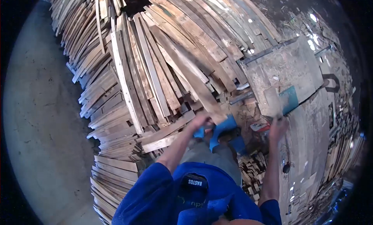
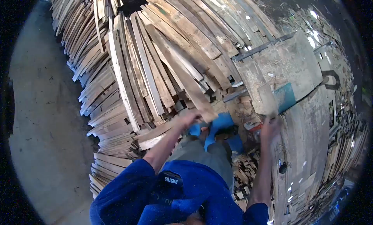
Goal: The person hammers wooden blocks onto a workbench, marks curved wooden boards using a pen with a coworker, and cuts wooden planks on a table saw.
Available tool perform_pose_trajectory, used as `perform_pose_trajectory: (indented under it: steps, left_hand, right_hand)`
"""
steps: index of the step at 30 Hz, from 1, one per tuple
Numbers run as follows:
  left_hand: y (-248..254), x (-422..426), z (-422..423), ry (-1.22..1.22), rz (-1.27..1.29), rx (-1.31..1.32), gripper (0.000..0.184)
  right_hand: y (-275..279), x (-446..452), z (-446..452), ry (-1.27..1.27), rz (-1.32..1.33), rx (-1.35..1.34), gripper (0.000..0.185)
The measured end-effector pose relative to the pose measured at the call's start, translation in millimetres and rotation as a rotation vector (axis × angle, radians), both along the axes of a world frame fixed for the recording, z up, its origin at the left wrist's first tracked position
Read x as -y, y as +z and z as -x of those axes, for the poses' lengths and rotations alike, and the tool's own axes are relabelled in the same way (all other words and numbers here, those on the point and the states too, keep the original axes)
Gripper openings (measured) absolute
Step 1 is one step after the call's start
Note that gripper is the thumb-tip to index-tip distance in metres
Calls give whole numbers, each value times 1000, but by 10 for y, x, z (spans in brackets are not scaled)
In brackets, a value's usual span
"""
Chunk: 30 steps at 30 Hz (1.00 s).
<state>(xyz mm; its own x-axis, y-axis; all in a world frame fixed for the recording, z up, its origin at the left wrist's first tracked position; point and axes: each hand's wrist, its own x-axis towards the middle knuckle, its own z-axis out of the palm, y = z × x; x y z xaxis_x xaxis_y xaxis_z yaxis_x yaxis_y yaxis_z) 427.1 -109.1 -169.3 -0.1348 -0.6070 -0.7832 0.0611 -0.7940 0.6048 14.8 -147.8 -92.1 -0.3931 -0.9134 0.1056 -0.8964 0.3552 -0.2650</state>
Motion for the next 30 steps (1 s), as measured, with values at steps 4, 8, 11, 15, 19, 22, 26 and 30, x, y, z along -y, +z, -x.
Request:
perform_pose_trajectory:
  steps: [4, 8, 11, 15, 19, 22, 26, 30]
  left_hand:
    - [273, -805, 1178, -431, -187, -240, 34]
    - [170, -1912, 1975, -598, 243, -437, 39]
    - [278, -1701, 1720, -1040, 314, -398, 46]
    - [192, -1283, 1541, -1263, 365, -617, 45]
    - [1283, -60, 1254, -1243, 408, -111, 43]
    - [1730, 557, 1196, -1092, 429, 215, 50]
    - [1818, 855, 1571, -1383, 536, 424, 79]
    - [2044, 638, 2252, -1655, 576, 363, 62]
  right_hand:
    - [388, 25, -1082, 385, -205, 503, 46]
    - [-417, -258, -1647, 319, -808, 591, 80]
    - [-452, -489, -1764, 189, -945, 534, 88]
    - [-53, -816, -1641, 177, -761, 476, 71]
    - [50, -1281, -789, 210, -748, 448, 54]
    - [798, -1752, -141, 238, -695, 471, 50]
    - [1154, -2536, 979, 141, -681, 555, 47]
    - [1459, -3231, 1882, 14, -560, 633, 52]
